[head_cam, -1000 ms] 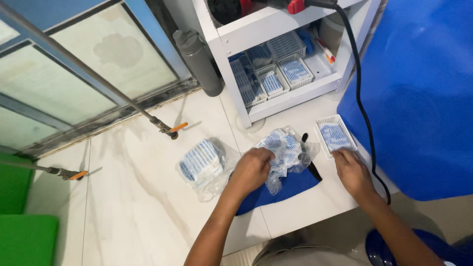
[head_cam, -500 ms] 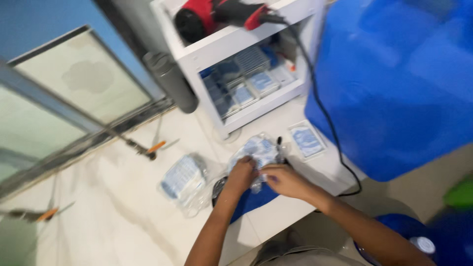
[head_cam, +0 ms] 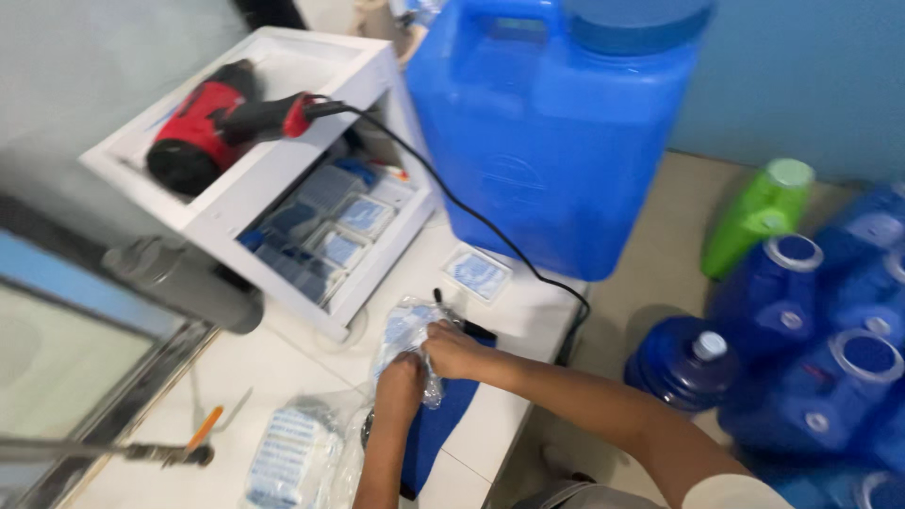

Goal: The person repeatedly picks up small white packets from a plastic bag on a table, separates them, and places them into a white plastic tray. The person continues this process, moving packets from the bag to the tray.

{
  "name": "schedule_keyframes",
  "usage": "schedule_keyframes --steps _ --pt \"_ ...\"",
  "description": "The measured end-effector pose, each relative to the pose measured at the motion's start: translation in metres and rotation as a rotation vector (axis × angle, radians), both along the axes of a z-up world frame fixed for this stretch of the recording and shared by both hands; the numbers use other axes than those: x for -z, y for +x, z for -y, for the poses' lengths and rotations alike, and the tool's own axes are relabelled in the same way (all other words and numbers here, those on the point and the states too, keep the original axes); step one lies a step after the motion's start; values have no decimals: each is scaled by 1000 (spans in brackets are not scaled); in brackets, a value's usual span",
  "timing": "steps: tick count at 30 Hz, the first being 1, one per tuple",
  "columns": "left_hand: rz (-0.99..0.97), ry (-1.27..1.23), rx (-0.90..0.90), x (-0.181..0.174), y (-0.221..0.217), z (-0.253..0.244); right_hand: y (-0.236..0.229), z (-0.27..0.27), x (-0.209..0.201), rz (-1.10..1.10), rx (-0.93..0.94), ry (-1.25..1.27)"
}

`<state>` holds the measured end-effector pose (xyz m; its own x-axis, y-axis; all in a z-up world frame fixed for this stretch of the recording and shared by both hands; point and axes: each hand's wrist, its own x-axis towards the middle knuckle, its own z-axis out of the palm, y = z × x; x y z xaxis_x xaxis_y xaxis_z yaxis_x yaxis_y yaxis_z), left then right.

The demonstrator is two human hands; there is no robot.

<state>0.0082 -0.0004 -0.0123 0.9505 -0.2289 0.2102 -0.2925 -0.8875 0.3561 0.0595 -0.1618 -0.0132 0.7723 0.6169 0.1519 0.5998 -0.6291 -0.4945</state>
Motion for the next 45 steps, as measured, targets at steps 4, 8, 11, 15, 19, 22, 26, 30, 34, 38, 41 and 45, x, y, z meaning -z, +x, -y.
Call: schedule_keyframes --steps 4,8,11,15,19,22,26,30,34,38,41,45 --pt "-33 136 -99 5 5 16 -4 5 4 -86 85 208" --pt "42 70 -116 -4 -6 16 -3 5 10 -182 175 245" --pt "73 48 -82 -14 -24 8 -5 1 12 -55 88 320" --pt "104 -136 -63 -29 -37 6 2 13 4 -60 -78 336" --pt "190 -562 -81 -33 -34 -5 8 9 12 -264 -27 497" --pt "0 -884 -176 -35 -15 -8 18 10 13 -167 6 518" --pt "27 -915 -28 -30 -12 -17 17 12 4 -534 106 569" --pt "-102 -1018 -128 -32 -4 -16 18 14 -22 -748 40 673" --pt "-230 -1296 -284 -39 3 -5 20 22 -39 -771 -6 829" --pt "-237 -1595 -379 -48 5 13 24 26 -45 -882 111 1007" --pt "-223 -1697 -422 -49 5 27 29 31 -44 -1068 125 1142" --pt "-120 -1582 -483 -49 2 33 38 29 -35 -1110 147 1181"
